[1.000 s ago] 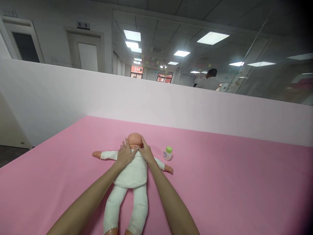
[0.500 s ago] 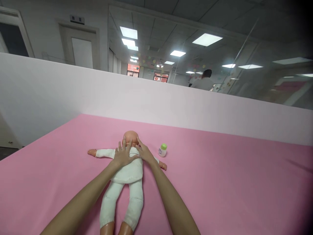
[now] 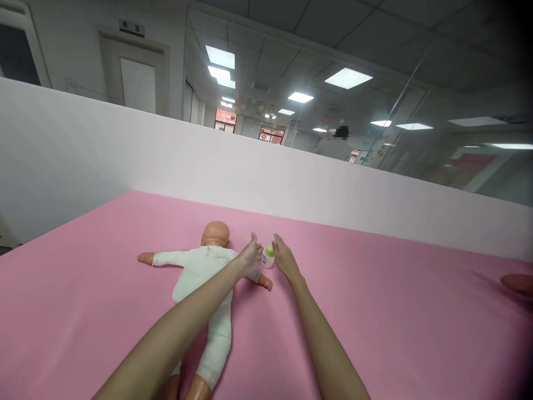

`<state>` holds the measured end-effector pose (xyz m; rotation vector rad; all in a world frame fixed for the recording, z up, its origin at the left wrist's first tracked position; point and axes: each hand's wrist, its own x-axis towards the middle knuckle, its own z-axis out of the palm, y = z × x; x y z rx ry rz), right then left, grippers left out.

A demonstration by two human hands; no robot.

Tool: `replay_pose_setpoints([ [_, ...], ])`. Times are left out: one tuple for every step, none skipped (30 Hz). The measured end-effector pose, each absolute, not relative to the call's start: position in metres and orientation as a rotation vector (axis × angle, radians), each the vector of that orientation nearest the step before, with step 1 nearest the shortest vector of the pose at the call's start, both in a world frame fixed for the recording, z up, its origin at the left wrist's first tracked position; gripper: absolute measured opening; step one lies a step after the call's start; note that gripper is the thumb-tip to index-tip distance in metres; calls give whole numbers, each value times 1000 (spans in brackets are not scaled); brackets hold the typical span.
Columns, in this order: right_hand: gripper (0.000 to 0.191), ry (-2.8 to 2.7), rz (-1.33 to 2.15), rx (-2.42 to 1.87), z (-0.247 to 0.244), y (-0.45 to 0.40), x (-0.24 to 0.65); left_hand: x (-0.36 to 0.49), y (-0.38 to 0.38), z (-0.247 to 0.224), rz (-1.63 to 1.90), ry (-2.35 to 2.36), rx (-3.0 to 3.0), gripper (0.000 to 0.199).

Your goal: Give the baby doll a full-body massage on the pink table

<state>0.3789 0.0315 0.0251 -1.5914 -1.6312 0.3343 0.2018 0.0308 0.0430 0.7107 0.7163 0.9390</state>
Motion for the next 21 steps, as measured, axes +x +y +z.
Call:
replay_pose_setpoints([
  [67,-1654,354,-1586,20,29,382,211,34,41,917,694,623,83],
  [69,-1678,371,-1581,14,26,385,219,37,38,907,671,553,86],
  [69,-1704,391,-1582,8,25,387,224,40,35,904,634,468,87],
  [70,-1730,413,-1587,3,23,388,228,41,31,911,596,387,87],
  [69,-1754,429,-1594,-2,23,390,231,42,27,923,568,330,87],
  [69,-1770,437,-1604,-6,23,391,233,43,23,932,553,304,87],
  [68,-1776,437,-1614,-9,23,391,235,43,20,939,550,295,87],
  [68,-1772,431,-1625,-11,24,391,236,42,18,944,552,293,88],
  [67,-1761,424,-1635,-12,24,391,237,42,16,950,553,284,88],
  [66,-1751,424,-1645,-11,24,391,238,41,16,955,553,274,88],
  [66,-1745,433,-1654,-10,24,391,237,41,16,957,551,265,89],
  [66,-1745,441,-1656,-8,23,390,236,39,17,960,549,259,89],
  [68,-1748,439,-1645,-5,22,388,234,38,20,965,546,258,90],
  [70,-1744,425,-1621,-2,21,385,231,35,24,974,540,264,90],
  [73,-1729,414,-1581,1,19,379,227,33,29,984,527,280,89],
  [75,-1695,415,-1529,4,17,372,222,29,34,991,503,308,89],
  [76,-1644,432,-1475,7,14,361,216,25,39,993,464,348,88],
  [76,-1585,462,-1429,10,9,348,210,20,45,987,415,398,88],
  [75,-1531,496,-1393,12,3,331,203,14,49,974,368,457,88],
  [75,-1489,509,-1373,14,-5,312,197,7,53,962,330,525,88],
  [75,-1477,494,-1369,15,-15,292,191,-2,55,962,306,593,88],
])
